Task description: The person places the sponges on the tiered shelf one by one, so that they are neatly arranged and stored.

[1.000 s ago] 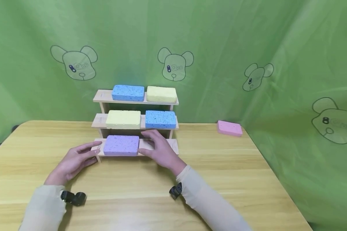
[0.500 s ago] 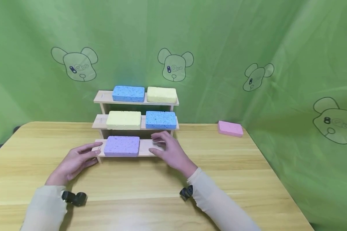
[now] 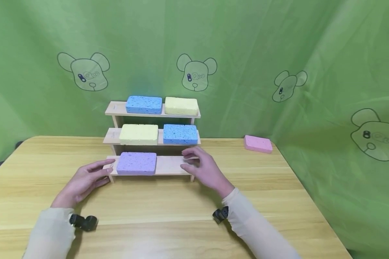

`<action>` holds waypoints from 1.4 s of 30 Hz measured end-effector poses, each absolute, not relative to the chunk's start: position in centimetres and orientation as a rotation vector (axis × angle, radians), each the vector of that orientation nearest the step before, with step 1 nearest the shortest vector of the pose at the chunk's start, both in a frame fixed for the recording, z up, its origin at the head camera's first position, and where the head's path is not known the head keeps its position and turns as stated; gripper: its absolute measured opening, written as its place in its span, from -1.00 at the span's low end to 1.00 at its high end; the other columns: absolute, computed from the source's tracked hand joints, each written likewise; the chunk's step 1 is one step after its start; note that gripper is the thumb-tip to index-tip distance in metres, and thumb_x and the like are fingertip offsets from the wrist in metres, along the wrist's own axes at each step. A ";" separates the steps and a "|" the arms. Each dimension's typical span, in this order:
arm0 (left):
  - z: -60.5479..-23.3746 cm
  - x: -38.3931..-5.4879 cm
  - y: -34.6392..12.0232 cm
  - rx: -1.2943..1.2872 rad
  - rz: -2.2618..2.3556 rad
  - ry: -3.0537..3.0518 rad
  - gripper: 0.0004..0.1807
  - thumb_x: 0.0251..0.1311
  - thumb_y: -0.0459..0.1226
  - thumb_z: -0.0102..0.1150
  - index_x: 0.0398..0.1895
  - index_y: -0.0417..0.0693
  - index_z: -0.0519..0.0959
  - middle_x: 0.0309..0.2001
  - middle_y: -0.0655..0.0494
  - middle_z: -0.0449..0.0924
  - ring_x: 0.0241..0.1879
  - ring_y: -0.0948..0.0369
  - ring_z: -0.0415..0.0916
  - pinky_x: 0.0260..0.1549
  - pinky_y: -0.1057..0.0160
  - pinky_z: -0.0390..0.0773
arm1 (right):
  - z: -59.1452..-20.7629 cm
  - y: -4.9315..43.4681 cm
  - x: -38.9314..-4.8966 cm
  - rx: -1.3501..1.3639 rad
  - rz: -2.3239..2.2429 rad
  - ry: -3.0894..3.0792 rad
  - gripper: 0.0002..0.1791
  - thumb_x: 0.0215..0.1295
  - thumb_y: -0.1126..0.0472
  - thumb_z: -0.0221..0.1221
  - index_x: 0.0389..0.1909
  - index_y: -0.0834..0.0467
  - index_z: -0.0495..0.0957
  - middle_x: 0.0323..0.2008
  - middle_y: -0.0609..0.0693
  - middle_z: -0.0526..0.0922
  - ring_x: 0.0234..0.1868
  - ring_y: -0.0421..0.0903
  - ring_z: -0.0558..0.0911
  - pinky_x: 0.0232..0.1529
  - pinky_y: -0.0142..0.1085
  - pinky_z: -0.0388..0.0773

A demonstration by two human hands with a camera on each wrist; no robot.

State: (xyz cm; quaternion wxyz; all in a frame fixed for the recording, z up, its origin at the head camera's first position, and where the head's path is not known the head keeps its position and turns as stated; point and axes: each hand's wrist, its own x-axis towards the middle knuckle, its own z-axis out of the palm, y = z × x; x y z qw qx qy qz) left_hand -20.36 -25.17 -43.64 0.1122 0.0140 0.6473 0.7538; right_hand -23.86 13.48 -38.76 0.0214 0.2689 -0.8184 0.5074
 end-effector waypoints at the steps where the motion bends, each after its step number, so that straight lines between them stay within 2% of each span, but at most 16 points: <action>1: -43.6 -20.4 -25.2 0.041 2.211 1.904 -0.48 0.32 -0.33 0.22 0.34 -0.16 0.41 0.50 -0.29 -0.14 0.01 0.29 0.56 0.12 0.20 0.53 | -38.7 13.7 -23.9 0.839 1.565 -2.535 -0.58 0.23 0.31 0.34 0.09 0.32 0.50 0.01 0.17 0.55 0.01 0.07 0.59 0.15 -0.17 0.57; 6: -43.5 -20.4 -25.1 0.057 2.199 1.927 -0.42 0.33 -0.32 0.21 0.38 -0.26 0.32 0.50 -0.31 -0.13 0.01 0.30 0.56 0.12 0.21 0.54 | -38.3 15.3 -24.2 0.873 1.566 -2.503 -0.59 0.22 0.33 0.35 0.06 0.28 0.52 0.02 0.15 0.55 0.01 0.13 0.58 0.16 -0.10 0.55; 12: -43.4 -20.4 -25.1 0.055 2.198 1.926 -0.41 0.33 -0.33 0.20 0.39 -0.27 0.30 0.49 -0.30 -0.11 0.01 0.30 0.55 0.12 0.22 0.54 | -37.9 17.1 -24.5 0.844 1.610 -2.488 -0.59 0.21 0.44 0.31 0.07 0.40 0.49 0.06 0.31 0.50 0.08 0.26 0.51 0.20 0.08 0.49; 18: -43.5 -20.5 -25.2 0.051 2.199 1.924 -0.42 0.34 -0.33 0.20 0.39 -0.26 0.31 0.49 -0.30 -0.12 0.00 0.29 0.56 0.12 0.21 0.54 | -35.2 17.9 -22.9 0.788 1.554 -2.532 -0.61 0.22 0.49 0.27 0.07 0.45 0.47 0.02 0.28 0.52 0.10 0.27 0.48 0.20 0.14 0.47; 28: -43.5 -20.2 -25.1 0.004 2.209 1.910 -0.43 0.31 -0.33 0.23 0.37 -0.22 0.36 0.51 -0.28 -0.16 -0.03 0.28 0.58 0.10 0.22 0.55 | -35.0 20.2 -22.9 0.661 1.529 -2.565 -0.60 0.27 0.46 0.24 0.10 0.45 0.45 0.06 0.33 0.48 0.13 0.27 0.47 0.23 0.07 0.46; 32: -43.5 -20.1 -25.2 0.008 2.211 1.909 -0.41 0.32 -0.33 0.22 0.38 -0.26 0.33 0.50 -0.30 -0.16 -0.03 0.27 0.58 0.10 0.21 0.55 | -35.3 21.4 -23.3 0.628 1.522 -2.572 -0.59 0.28 0.45 0.24 0.12 0.46 0.44 0.07 0.35 0.47 0.14 0.28 0.46 0.24 0.13 0.43; 36: -43.4 -20.2 -25.2 0.014 2.200 1.923 -0.40 0.32 -0.32 0.23 0.38 -0.27 0.32 0.50 -0.31 -0.14 -0.03 0.27 0.58 0.10 0.21 0.55 | -36.5 23.3 -24.5 0.611 1.516 -2.575 -0.56 0.28 0.41 0.26 0.15 0.43 0.44 0.08 0.28 0.50 0.15 0.23 0.47 0.26 0.13 0.42; 42: -43.5 -20.4 -25.2 0.027 2.177 1.946 -0.40 0.32 -0.30 0.23 0.39 -0.24 0.32 0.49 -0.29 -0.10 -0.01 0.28 0.57 0.11 0.21 0.54 | -37.6 26.1 -26.0 0.607 1.520 -2.569 -0.50 0.26 0.32 0.32 0.18 0.35 0.44 0.12 0.18 0.49 0.18 0.14 0.46 0.31 0.02 0.39</action>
